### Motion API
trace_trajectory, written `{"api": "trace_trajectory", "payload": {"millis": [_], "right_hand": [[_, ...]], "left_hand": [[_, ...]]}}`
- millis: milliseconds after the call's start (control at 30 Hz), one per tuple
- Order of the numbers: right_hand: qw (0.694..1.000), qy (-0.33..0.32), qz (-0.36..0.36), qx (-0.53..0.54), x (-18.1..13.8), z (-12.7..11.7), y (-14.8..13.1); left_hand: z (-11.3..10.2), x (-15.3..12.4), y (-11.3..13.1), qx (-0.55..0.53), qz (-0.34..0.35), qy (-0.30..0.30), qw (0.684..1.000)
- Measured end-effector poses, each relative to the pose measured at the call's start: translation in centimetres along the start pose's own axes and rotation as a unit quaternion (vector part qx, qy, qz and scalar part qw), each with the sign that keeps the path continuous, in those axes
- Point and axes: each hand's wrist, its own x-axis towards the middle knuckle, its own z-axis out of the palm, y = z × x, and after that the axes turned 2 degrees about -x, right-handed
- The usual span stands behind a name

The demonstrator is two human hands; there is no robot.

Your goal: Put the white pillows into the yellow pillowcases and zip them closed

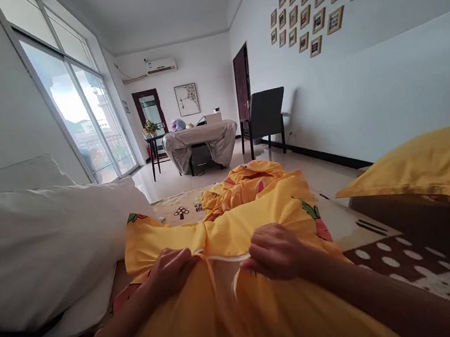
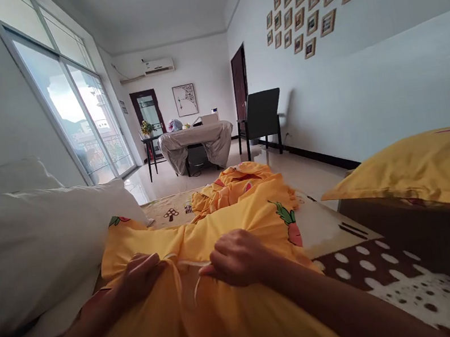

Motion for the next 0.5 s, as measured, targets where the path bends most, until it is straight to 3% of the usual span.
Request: {"api": "trace_trajectory", "payload": {"millis": [100,233,300,367,433,500], "right_hand": [[0.999,-0.009,0.032,0.01,0.1,-1.5,1.2],[0.977,-0.067,0.19,0.064,-3.8,-2.0,3.9],[0.94,-0.154,0.268,0.143,-6.2,-0.6,4.1],[0.884,-0.222,0.348,0.218,-8.9,0.9,4.3],[0.84,-0.211,0.444,0.227,-11.8,1.8,5.1],[0.814,-0.166,0.528,0.178,-14.5,1.6,6.3]], "left_hand": [[-2.0,-0.2,-0.6,0.018,-0.022,0.037,0.999],[-5.2,-3.0,-3.8,0.043,-0.175,0.08,0.98],[-4.7,-4.9,-5.1,0.014,-0.201,0.01,0.98],[-3.1,-6.6,-5.6,-0.018,-0.198,-0.1,0.975],[-1.5,-8.0,-5.6,-0.038,-0.206,-0.168,0.963],[-0.8,-8.9,-5.4,-0.049,-0.212,-0.171,0.961]]}}
